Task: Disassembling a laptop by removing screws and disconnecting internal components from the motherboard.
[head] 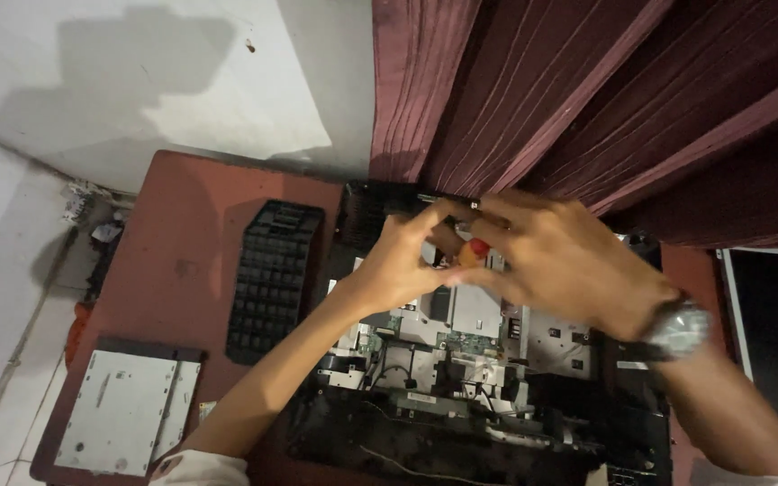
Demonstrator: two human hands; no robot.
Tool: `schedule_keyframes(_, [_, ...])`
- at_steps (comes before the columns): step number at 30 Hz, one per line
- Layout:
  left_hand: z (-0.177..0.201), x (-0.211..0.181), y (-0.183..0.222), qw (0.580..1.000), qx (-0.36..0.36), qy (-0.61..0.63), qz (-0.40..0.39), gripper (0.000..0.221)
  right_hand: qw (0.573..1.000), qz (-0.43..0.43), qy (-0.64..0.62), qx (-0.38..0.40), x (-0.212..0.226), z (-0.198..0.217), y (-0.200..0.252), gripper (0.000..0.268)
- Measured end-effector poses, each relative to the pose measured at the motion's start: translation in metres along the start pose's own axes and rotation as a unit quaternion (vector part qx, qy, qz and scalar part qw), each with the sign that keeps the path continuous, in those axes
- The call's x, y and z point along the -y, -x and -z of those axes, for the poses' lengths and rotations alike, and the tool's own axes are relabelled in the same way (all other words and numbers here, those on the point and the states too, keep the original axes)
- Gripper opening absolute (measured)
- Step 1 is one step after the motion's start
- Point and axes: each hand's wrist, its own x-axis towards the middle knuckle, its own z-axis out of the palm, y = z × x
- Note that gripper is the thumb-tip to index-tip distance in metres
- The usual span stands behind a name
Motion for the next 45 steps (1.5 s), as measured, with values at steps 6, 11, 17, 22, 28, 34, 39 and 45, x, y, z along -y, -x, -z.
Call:
schedule_keyframes(6, [0.004, -0.009, -0.001, 0.993, 0.057, -0.031, 0.099, 0.06, 0.976, 0.076, -0.203, 0.026, -0.007, -0.009, 0.02, 0.061])
schedule_keyframes(11, [0.002, -0.007, -0.001, 0.999, 0.038, -0.013, 0.009, 0.049, 0.988, 0.114, -0.083, -0.068, -0.006, -0.016, 0.01, 0.015])
schedule_keyframes(17, [-0.01, 0.006, 0.003, 0.994, -0.002, -0.104, -0.02, 0.066, 0.992, 0.073, 0.002, -0.1, -0.002, -0.019, 0.001, 0.026])
schedule_keyframes(22, [-0.005, 0.0, 0.002, 0.996, 0.044, -0.054, 0.057, 0.062, 0.995, 0.046, 0.074, -0.055, 0.001, -0.016, 0.014, 0.033])
schedule_keyframes(28, [0.005, -0.021, -0.006, 0.98, 0.101, -0.04, 0.168, 0.07, 0.987, 0.113, -0.102, -0.047, -0.006, -0.003, 0.021, 0.045])
schedule_keyframes(34, [-0.008, 0.021, 0.007, 0.99, 0.027, -0.119, 0.077, 0.095, 0.995, 0.064, 0.031, -0.066, 0.003, -0.021, 0.015, 0.029])
schedule_keyframes(39, [-0.009, 0.007, 0.0, 0.997, 0.028, -0.059, 0.051, 0.071, 0.994, -0.034, 0.093, -0.049, 0.007, -0.014, 0.013, 0.043])
schedule_keyframes(45, [-0.005, -0.013, -0.003, 0.992, 0.071, -0.037, 0.096, 0.072, 0.995, 0.062, -0.06, 0.056, 0.008, -0.004, 0.023, 0.073])
